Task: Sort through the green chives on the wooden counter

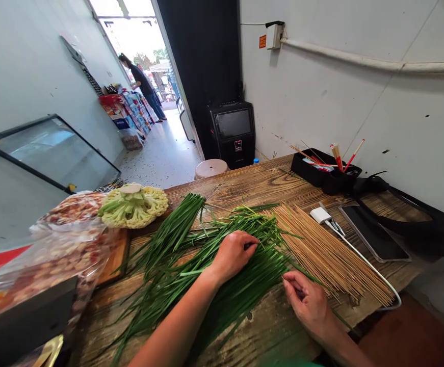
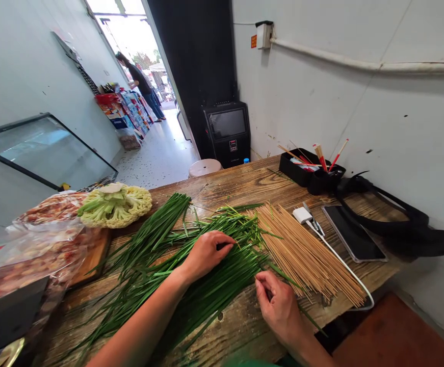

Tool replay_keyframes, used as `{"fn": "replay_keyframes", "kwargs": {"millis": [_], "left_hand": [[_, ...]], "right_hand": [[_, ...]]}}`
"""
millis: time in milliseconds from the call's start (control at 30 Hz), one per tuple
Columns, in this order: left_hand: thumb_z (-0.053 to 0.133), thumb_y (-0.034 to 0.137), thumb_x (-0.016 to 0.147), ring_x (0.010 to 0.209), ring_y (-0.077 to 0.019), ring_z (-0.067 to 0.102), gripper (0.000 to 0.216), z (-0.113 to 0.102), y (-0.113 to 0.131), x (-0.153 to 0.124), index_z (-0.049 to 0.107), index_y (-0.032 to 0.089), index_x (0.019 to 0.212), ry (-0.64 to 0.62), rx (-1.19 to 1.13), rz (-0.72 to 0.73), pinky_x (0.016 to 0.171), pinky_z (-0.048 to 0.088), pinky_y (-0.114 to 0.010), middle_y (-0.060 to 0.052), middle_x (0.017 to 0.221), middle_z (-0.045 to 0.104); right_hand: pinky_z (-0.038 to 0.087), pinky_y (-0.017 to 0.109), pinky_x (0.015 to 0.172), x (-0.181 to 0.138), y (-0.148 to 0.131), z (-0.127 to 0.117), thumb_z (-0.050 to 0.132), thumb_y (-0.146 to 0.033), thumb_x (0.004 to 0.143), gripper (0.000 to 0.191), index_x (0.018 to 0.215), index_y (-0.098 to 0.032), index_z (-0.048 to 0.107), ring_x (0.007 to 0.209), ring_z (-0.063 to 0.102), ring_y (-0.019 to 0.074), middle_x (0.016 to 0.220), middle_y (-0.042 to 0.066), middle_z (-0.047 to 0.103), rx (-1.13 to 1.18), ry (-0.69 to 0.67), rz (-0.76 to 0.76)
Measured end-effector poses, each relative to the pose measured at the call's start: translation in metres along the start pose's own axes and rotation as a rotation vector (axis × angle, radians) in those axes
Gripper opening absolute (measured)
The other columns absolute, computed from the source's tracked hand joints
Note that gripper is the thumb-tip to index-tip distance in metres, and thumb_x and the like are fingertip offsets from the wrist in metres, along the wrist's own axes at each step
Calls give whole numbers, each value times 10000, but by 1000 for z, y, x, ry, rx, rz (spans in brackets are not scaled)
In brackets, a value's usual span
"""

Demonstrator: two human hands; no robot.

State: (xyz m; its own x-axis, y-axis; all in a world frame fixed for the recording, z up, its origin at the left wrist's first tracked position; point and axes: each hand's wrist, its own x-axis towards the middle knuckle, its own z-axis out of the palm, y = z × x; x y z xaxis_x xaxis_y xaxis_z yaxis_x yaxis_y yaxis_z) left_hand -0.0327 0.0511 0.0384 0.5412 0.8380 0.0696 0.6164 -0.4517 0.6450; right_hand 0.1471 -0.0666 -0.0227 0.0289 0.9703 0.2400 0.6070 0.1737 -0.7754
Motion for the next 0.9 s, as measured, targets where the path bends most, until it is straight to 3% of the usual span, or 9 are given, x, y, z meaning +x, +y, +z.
{"fn": "replay_keyframes", "kwargs": {"millis": [133,333,467,633,900], "left_hand": [[486,175,817,826,-141,617,258,-11,1,-2,720,207,919,-165,22,160,791,450,-223,-36,885,705],[513,257,823,771,-161,603,216,-35,-8,-1,718,189,836,23,202,-71,725,426,-251,-49,821,687],[554,328,806,741,-171,585,211,-19,-8,1,714,191,794,-10,262,-111,684,413,-260,-56,779,667],[606,361,768,818,-203,566,214,5,-7,2,719,205,859,9,322,-83,755,409,-304,-71,803,641],[520,181,745,720,-155,564,188,11,-7,6,707,172,759,147,178,-121,707,415,-264,-52,760,648]], "right_hand": [[444,186,426,0,-2,-1,437,-286,881,158,844,-190,558,516,624,129,609,6,642,16,-3,19],[452,190,445,-1,-2,-2,434,-297,878,158,824,-194,541,509,610,129,593,1,620,14,-6,25],[446,187,448,-2,-2,-2,436,-291,869,147,787,-201,518,489,598,122,574,-12,605,-6,-14,27],[424,184,429,-2,-2,-2,438,-287,862,153,755,-204,509,452,563,112,534,-31,565,-28,-14,29],[440,180,440,-1,-1,-1,446,-287,857,152,763,-199,527,460,572,112,551,-25,571,-10,1,12]]}}
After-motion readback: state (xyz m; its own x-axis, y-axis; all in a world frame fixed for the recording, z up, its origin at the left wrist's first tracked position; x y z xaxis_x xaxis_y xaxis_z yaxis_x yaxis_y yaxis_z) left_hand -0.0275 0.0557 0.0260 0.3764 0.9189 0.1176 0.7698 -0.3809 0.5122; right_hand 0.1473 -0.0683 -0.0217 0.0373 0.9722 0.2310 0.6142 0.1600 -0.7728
